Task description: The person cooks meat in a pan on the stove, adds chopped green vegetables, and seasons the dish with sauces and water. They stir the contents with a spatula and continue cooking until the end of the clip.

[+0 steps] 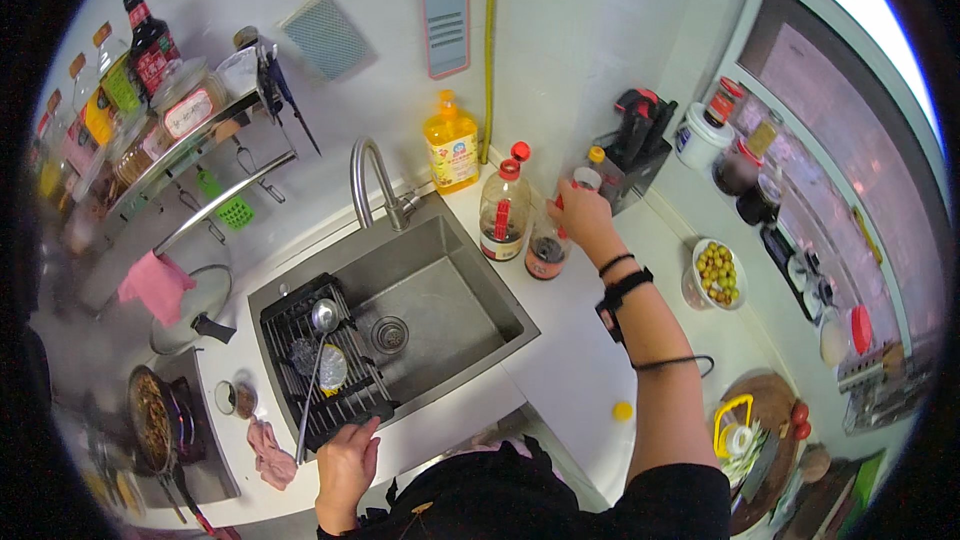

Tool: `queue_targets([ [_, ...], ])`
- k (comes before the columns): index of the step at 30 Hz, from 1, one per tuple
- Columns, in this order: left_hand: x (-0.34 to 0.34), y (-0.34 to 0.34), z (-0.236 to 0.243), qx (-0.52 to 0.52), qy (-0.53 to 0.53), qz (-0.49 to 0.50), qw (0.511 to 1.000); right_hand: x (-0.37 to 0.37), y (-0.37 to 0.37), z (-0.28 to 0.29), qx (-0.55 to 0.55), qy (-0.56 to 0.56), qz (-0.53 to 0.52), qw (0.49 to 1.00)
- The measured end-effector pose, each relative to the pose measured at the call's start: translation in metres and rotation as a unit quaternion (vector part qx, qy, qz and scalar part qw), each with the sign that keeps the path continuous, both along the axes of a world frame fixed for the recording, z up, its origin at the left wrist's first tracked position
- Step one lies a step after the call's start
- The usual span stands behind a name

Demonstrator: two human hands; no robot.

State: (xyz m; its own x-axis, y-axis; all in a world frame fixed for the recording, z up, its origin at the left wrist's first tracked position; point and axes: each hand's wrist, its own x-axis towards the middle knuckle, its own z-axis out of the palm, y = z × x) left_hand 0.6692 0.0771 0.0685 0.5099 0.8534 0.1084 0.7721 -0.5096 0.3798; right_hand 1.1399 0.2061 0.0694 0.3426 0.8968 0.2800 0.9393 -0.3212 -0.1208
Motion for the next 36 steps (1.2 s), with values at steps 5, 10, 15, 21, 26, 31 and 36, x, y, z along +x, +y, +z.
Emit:
queue_targets([
  [5,0.028,0.023,0.002,0.0,-0.102,0.002,0.995,-0.057,-0.021,0.031,0.003,0.005,0.07,0.998],
  [10,0.056,0.046,0.009,0.007,-0.176,-0.028,0.984,-0.15,-0.031,0.083,0.074,0.07,0.217,0.971],
  [15,0.03,0.049,0.013,0.111,-0.231,0.086,0.963,-0.25,-0.026,0.116,0.059,0.255,0.329,0.908],
  [21,-0.073,0.045,0.013,0.246,-0.251,0.246,0.903,-0.379,-0.029,0.137,0.04,0.177,0.491,0.852],
  [26,-0.141,0.017,0.023,0.163,-0.3,0.261,0.903,-0.449,-0.016,0.152,0.125,0.027,0.647,0.752],
  [31,-0.2,-0.02,0.029,-0.006,-0.37,0.151,0.916,-0.496,-0.011,0.154,0.072,0.025,0.779,0.622],
  [36,-0.233,-0.048,0.031,-0.131,-0.435,0.084,0.887,-0.522,-0.019,0.153,-0.004,0.082,0.858,0.506],
])
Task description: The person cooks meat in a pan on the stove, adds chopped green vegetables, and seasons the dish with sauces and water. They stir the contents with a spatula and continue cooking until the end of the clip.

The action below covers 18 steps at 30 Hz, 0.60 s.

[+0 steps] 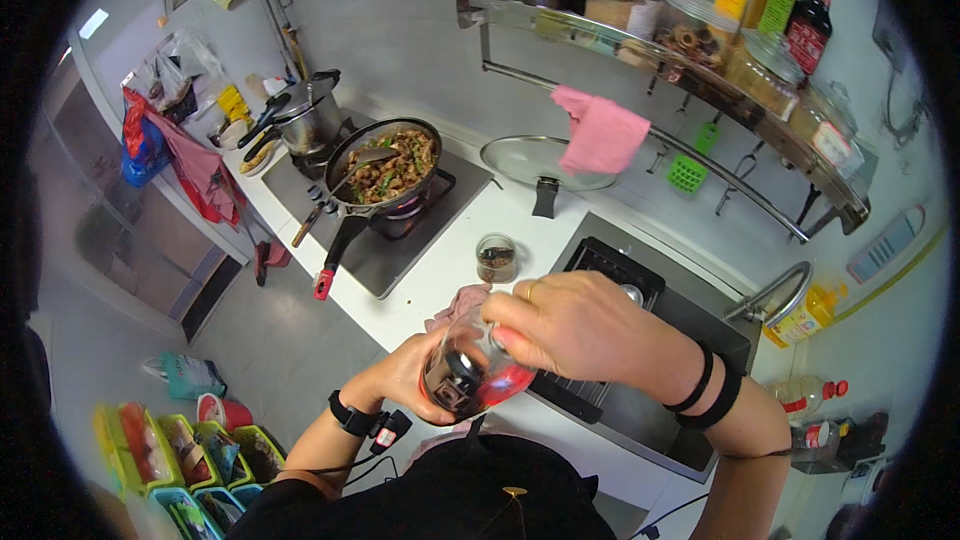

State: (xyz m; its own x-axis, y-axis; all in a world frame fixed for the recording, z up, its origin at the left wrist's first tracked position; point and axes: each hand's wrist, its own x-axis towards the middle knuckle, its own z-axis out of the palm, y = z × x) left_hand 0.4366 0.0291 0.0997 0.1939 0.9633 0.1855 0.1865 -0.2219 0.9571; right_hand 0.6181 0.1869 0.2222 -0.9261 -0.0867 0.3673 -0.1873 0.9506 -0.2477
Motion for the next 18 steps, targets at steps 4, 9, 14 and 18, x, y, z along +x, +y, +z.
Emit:
queue_targets([
  [4,-0.025,-0.014,-0.003,-0.096,-0.071,-0.105,0.987,0.001,-0.005,0.012,0.047,-0.057,0.077,0.994],
  [9,-0.05,-0.031,-0.006,-0.149,-0.104,-0.069,0.981,-0.002,0.008,0.04,0.043,-0.004,0.045,0.998],
  [14,-0.104,-0.05,0.029,-0.056,-0.049,0.202,0.976,-0.004,0.019,0.033,-0.045,0.059,-0.072,0.995],
  [18,-0.177,-0.05,0.066,-0.015,0.393,0.406,0.825,0.013,0.019,0.005,-0.067,0.017,-0.093,0.993],
])
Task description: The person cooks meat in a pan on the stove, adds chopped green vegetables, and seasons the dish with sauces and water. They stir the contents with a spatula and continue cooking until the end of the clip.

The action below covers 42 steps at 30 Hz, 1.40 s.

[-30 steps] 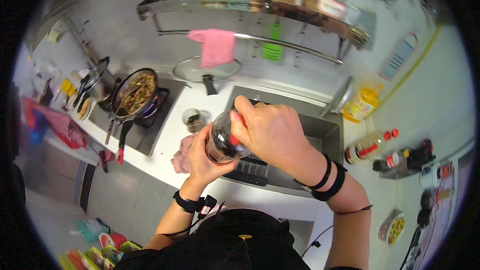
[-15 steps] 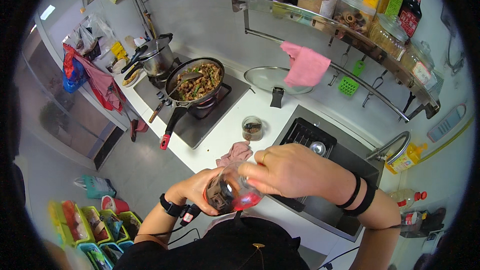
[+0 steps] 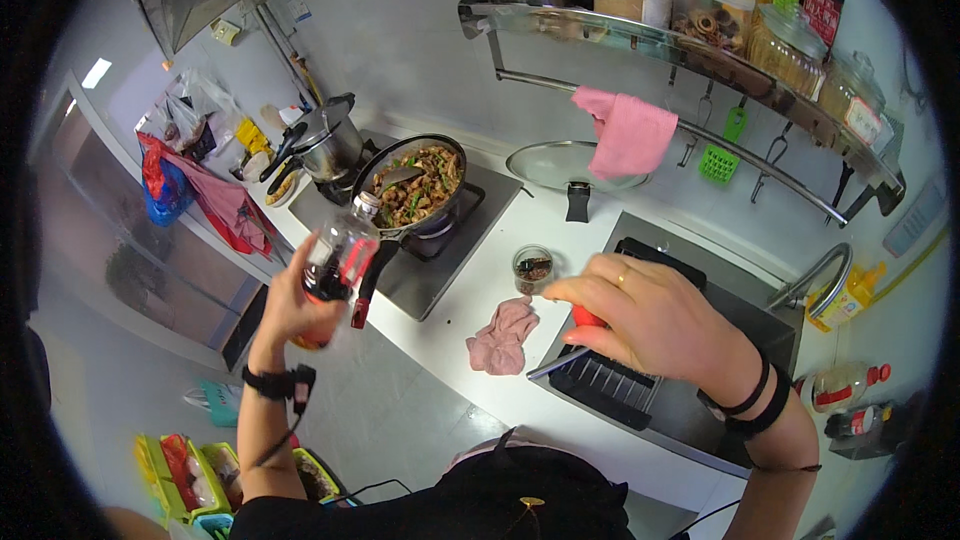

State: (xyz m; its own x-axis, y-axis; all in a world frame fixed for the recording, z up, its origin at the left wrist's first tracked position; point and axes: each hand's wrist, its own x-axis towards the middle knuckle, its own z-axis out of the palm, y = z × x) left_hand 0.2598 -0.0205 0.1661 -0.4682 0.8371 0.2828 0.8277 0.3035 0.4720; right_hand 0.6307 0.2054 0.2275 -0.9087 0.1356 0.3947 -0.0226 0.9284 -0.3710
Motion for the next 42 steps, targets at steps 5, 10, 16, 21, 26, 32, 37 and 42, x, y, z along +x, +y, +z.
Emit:
queue_targets([
  [5,-0.062,0.027,-0.004,-0.148,0.193,0.104,0.964,0.028,-0.006,-0.034,-0.08,-0.028,-0.113,0.99],
  [10,-0.104,0.046,-0.018,-0.171,0.209,0.115,0.956,0.054,-0.023,-0.068,-0.173,0.032,-0.22,0.959],
  [16,-0.133,0.07,-0.026,-0.165,0.226,0.09,0.956,0.078,-0.041,-0.092,-0.176,0.079,-0.316,0.929],
  [21,-0.147,0.087,-0.029,-0.183,0.238,0.075,0.951,0.082,-0.052,-0.1,-0.189,0.09,-0.373,0.904],
  [26,-0.16,0.101,-0.032,-0.212,0.262,0.062,0.94,0.079,-0.061,-0.103,-0.176,0.077,-0.408,0.892],
  [32,-0.165,0.112,-0.035,-0.217,0.276,0.039,0.936,0.075,-0.071,-0.107,-0.156,0.087,-0.432,0.884],
  [37,-0.161,0.118,-0.038,-0.223,0.278,0.02,0.934,0.076,-0.079,-0.11,-0.163,0.082,-0.45,0.874],
  [42,-0.163,0.124,-0.04,-0.251,0.281,0.016,0.926,0.078,-0.083,-0.111,-0.164,0.079,-0.452,0.873],
])
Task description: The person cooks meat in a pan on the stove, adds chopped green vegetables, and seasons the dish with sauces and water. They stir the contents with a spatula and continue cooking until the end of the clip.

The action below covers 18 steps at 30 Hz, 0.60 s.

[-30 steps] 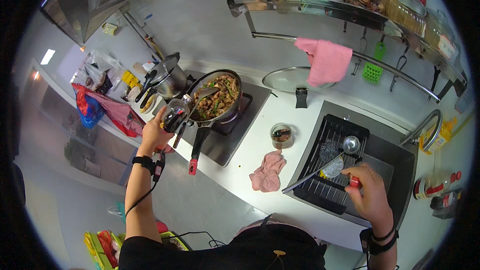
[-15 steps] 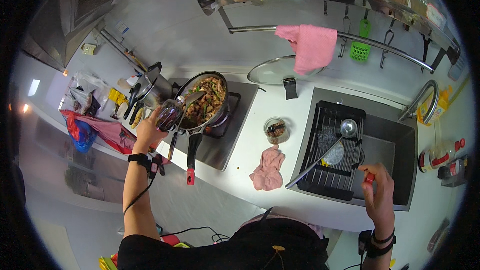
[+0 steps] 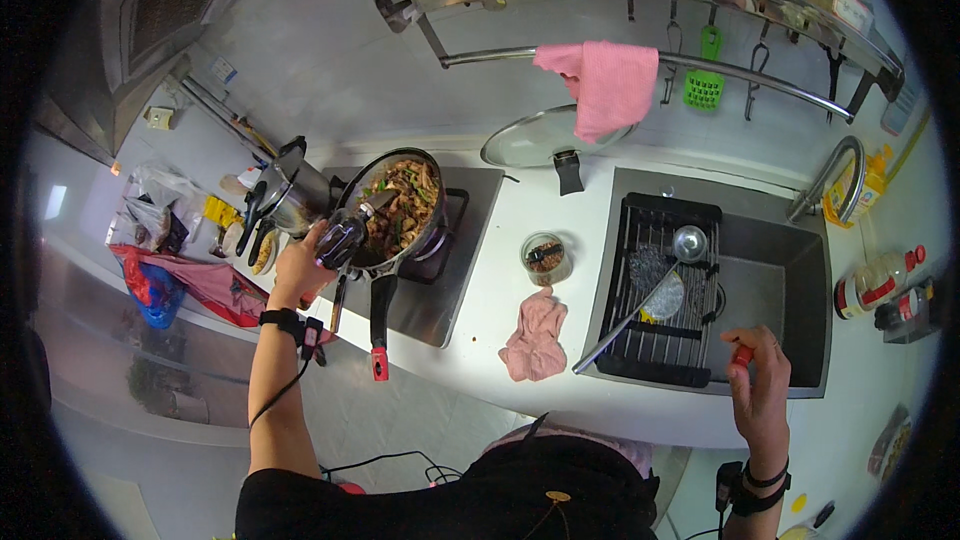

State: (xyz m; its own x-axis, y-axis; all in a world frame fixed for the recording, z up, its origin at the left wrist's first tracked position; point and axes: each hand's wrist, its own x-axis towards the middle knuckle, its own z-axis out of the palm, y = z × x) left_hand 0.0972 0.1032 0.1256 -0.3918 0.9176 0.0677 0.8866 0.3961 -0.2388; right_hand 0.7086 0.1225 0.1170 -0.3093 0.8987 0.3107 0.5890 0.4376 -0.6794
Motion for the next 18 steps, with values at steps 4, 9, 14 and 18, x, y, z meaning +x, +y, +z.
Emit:
queue_targets([
  [4,-0.004,0.004,-0.001,-0.021,0.014,-0.014,1.0,0.0,-0.004,-0.002,0.001,-0.001,-0.007,1.0],
  [9,-0.001,0.01,-0.001,0.018,-0.01,-0.009,1.0,0.001,-0.008,0.0,-0.015,-0.007,-0.024,1.0],
  [14,-0.003,0.026,-0.003,0.049,-0.001,0.027,0.998,0.002,-0.008,0.001,-0.021,-0.018,-0.028,0.999],
  [18,-0.013,0.03,-0.006,0.125,-0.078,0.034,0.988,0.001,-0.008,-0.003,-0.014,0.008,-0.026,1.0],
])
